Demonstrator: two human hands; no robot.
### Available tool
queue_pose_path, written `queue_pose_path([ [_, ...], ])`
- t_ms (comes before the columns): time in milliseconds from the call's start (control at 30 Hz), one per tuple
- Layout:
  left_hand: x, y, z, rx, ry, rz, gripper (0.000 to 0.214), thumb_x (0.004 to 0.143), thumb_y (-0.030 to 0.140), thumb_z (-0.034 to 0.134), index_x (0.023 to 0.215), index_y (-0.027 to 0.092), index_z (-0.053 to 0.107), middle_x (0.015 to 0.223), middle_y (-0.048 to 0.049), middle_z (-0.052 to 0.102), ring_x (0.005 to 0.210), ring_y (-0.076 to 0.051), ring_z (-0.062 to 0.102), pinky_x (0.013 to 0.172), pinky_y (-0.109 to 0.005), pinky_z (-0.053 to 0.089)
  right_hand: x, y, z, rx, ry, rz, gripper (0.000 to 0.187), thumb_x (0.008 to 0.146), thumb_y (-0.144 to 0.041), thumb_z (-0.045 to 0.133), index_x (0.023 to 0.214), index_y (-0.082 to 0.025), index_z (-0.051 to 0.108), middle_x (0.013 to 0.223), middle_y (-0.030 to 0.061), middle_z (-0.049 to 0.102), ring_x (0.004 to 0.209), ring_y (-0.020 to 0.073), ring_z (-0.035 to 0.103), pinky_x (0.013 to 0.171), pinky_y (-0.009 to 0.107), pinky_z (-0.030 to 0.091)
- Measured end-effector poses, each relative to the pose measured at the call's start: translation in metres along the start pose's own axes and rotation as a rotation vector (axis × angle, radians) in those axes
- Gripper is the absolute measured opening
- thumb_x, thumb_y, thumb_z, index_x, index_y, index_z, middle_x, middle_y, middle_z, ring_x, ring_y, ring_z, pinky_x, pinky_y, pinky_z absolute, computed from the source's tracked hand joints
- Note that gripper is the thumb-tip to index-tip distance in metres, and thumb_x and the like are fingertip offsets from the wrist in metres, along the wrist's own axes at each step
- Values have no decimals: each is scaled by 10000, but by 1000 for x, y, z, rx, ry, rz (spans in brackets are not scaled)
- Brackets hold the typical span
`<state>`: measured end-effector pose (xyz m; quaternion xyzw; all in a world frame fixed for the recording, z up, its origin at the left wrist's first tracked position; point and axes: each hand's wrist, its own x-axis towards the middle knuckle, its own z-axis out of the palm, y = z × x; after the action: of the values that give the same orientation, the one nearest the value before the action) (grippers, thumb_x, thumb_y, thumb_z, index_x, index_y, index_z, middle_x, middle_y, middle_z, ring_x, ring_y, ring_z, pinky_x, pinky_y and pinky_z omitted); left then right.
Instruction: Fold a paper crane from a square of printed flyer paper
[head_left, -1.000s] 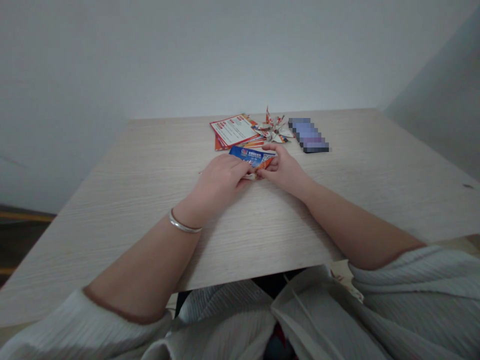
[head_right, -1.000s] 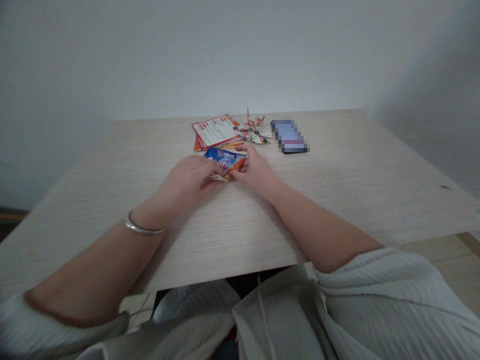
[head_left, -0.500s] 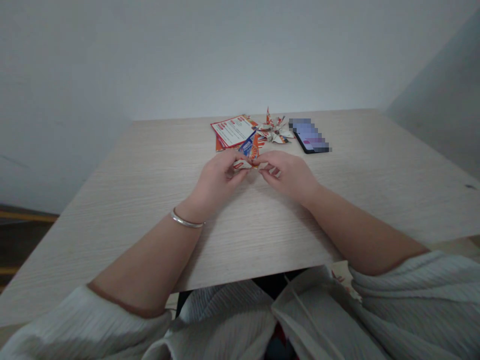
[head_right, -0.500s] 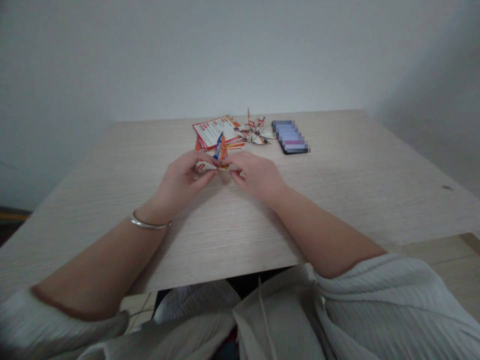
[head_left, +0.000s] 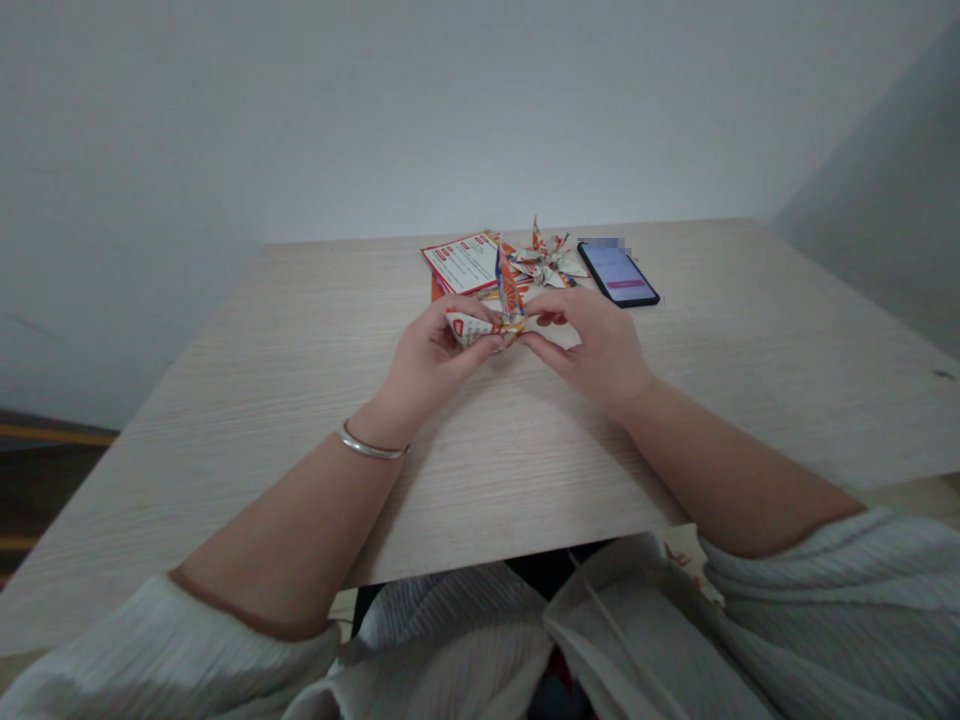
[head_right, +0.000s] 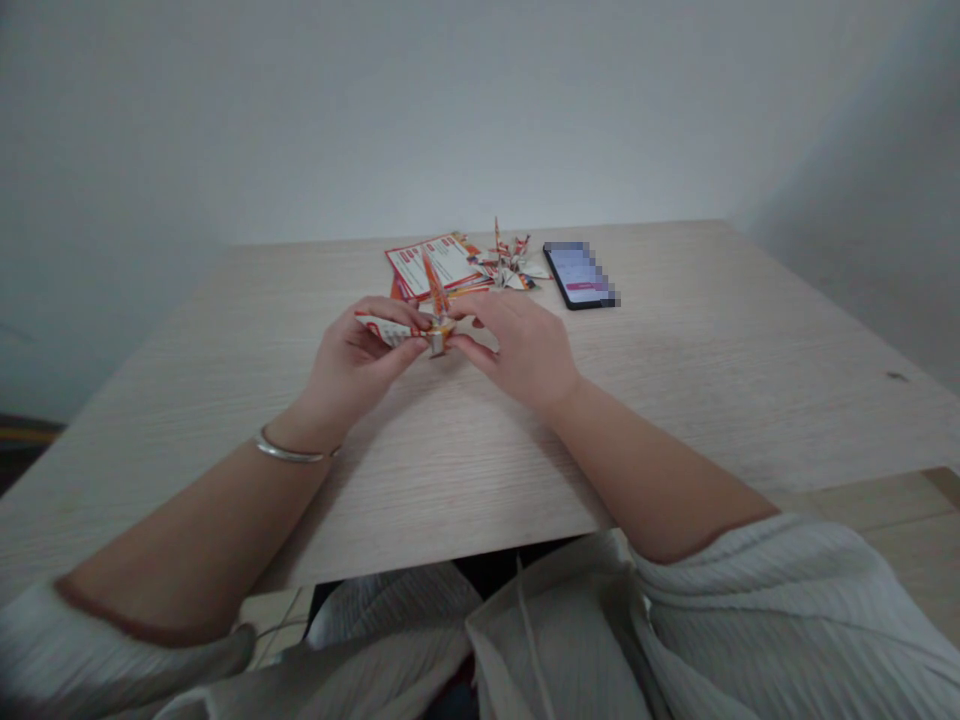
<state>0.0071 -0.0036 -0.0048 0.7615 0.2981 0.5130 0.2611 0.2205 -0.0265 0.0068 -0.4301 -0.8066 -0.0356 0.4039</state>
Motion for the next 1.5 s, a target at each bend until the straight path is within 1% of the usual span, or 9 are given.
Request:
queue_pose_path([
  [167,-1,-2,0,-70,10,-16,299,888,458,741,966,209,595,992,-51,719,933,-177,690,889,-353,572,4,2,-3,33,11,-106,121,972,-297,611,1002,-256,722,1009,50,754,969,224,684,916,390,520],
  [533,-2,1,0,27,-14,-23,225,910,403,707,983,203,633,1001,-67,722,948,-206,694,907,-387,582,3,2,-2,-8,0,-117,131,968,-312,615,953,-285,742,941,41,718,978,226,657,924,395,522],
  [633,-3,0,-1,43,-28,-22,187,912,361,705,1000,211,637,1064,-83,729,1033,-226,697,965,-406,571,3,2,-2,-24,0,-123,144,966,-295,602,946,-284,744,939,44,708,979,222,657,907,384,524],
  [767,-3,-1,-1,11,-35,26,148,916,312,700,999,212,630,1134,-97,725,1136,-240,684,1032,-431,547,3,1,-2,-28,-7,-135,138,955,-319,611,944,-278,742,939,48,694,976,226,649,900,387,516],
  [933,-1,5,-1,69,-44,75,115,928,319,688,957,220,637,1049,-74,727,1050,-220,693,995,-423,561,4,-2,-2,-49,-15,-139,142,952,-297,605,893,-275,732,898,40,689,902,209,639,831,362,515],
  [1033,0,11,-3,97,-20,125,118,929,329,692,953,223,644,1034,-66,730,1072,-221,691,1010,-423,559,4,-2,-2,-67,-7,-182,156,954,-293,604,859,-272,727,880,34,689,878,197,637,807,347,511],
  [1200,1,14,-4,103,21,175,107,929,309,720,931,216,667,1004,-44,747,1019,-189,706,964,-373,568,3,1,0,-46,68,-205,118,957,-282,619,926,-278,733,915,36,709,907,205,654,836,361,525],
  [1333,3,8,-1,-33,92,189,153,908,324,763,903,219,652,936,-17,744,929,-159,725,899,-323,580,2,3,5,45,112,-201,81,935,-310,675,992,-259,700,944,39,722,941,222,661,880,387,533],
  [1500,2,5,1,-36,105,188,147,914,317,759,913,224,645,939,-11,736,931,-151,726,893,-314,578,1,0,9,136,124,-105,144,901,-291,710,1015,-244,635,934,27,706,835,191,648,765,342,544],
])
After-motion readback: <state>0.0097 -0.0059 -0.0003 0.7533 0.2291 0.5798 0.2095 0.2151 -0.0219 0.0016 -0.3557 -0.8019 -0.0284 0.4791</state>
